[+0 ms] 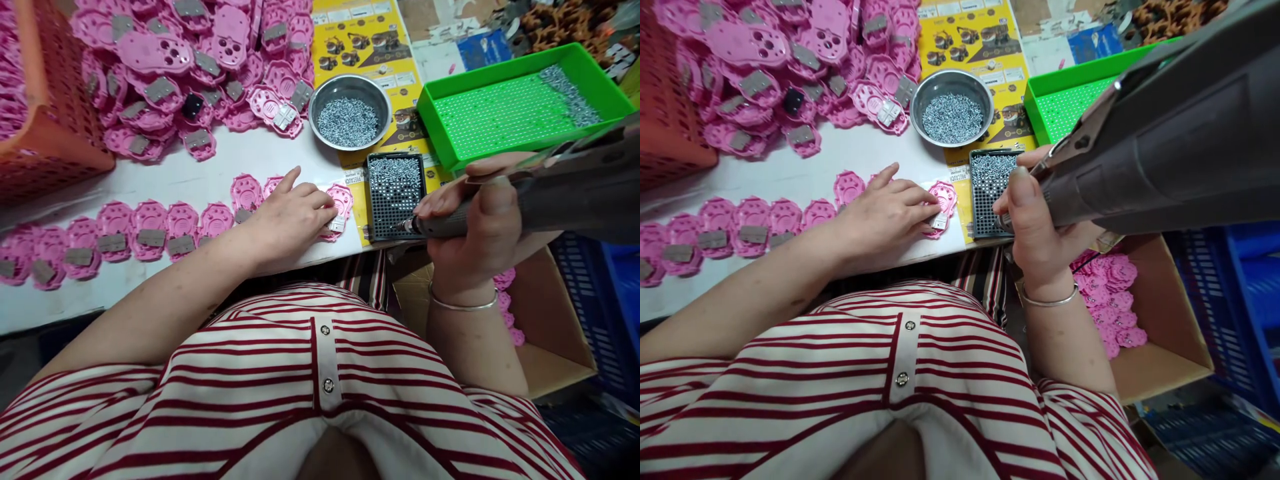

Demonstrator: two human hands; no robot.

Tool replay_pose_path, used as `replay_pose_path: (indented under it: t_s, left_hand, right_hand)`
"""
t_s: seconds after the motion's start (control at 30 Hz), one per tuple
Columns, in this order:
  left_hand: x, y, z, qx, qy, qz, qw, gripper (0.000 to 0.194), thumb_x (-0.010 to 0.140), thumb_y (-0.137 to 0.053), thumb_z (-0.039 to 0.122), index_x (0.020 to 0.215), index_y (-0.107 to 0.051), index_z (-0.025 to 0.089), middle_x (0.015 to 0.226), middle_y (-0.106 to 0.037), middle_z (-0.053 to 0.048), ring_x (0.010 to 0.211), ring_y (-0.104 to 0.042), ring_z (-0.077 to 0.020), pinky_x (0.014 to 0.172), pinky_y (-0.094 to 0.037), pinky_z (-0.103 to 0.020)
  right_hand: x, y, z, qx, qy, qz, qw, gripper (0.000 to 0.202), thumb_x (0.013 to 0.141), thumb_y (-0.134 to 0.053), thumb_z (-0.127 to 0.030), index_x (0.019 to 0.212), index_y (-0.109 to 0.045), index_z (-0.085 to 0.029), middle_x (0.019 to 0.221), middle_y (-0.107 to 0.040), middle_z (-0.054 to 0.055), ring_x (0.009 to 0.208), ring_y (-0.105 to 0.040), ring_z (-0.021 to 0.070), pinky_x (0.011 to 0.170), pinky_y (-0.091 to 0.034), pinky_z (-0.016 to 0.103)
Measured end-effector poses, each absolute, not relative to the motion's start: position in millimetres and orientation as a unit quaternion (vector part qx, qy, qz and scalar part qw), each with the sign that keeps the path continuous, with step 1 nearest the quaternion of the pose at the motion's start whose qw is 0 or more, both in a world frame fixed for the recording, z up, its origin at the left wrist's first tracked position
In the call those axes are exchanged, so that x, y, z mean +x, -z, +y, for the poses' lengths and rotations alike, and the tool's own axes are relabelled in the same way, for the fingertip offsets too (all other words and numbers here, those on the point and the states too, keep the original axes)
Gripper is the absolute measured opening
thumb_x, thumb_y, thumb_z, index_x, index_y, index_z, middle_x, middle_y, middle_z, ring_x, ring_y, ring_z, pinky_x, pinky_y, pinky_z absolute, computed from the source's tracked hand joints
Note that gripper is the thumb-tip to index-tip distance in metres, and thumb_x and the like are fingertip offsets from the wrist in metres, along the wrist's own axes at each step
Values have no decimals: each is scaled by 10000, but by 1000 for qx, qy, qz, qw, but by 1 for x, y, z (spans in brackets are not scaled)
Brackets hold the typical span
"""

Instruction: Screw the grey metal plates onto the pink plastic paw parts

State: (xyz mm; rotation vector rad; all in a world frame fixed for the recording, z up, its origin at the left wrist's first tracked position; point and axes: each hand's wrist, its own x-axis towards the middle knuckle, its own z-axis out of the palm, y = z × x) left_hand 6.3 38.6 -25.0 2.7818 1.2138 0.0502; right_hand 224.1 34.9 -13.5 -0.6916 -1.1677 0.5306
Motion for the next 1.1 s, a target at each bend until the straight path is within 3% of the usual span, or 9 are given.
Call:
replay_pose_path:
  t_s: [0.1, 0.23, 0.37, 0.73, 1.1]
  left_hand:
    - [14, 22, 37, 915, 5, 399, 55, 278, 1007, -548, 235, 1167, -771, 191, 1154, -736, -97, 1103, -660, -270, 1213, -337, -593]
    - [30, 23, 28, 901, 5, 429, 67, 314, 1018, -528, 301, 1146, -768, 144, 1110, -729, -132, 994, -682, -291, 943, -526, -468]
    - [33, 23, 24, 893, -18, 439, 98, 324, 1018, -512, 299, 1140, -772, 151, 1071, -745, -123, 949, -695, -277, 817, -520, -407]
    - [29, 22, 24, 886, -42, 449, 106, 245, 963, -608, 286, 1084, -801, 197, 1209, -742, -104, 1128, -631, -305, 1139, -386, -558]
    - [34, 17, 25, 882, -13, 458, 107, 238, 963, -622, 302, 1084, -800, 199, 1217, -736, -99, 1150, -628, -323, 1179, -350, -607]
  right_hand:
    - [224, 13, 35, -316, -246, -539, 741, 247, 843, -746, -487, 955, -761, -268, 575, -515, -80, 450, -544, 30, 445, -506, 176]
    - [224, 14, 36, -333, -229, -532, 744, 243, 846, -743, -498, 931, -749, -271, 572, -465, -80, 435, -514, 20, 432, -476, 163]
    - [223, 16, 36, -327, -237, -531, 745, 261, 838, -746, -503, 939, -748, -263, 568, -446, -75, 437, -510, 34, 427, -465, 182]
    - [223, 16, 35, -333, -235, -535, 740, 325, 810, -738, -574, 931, -725, -273, 564, -449, -76, 417, -475, 45, 419, -451, 205]
    - [224, 17, 34, -335, -244, -532, 738, 311, 821, -730, -554, 949, -723, -270, 575, -453, -72, 428, -500, 53, 420, -454, 218]
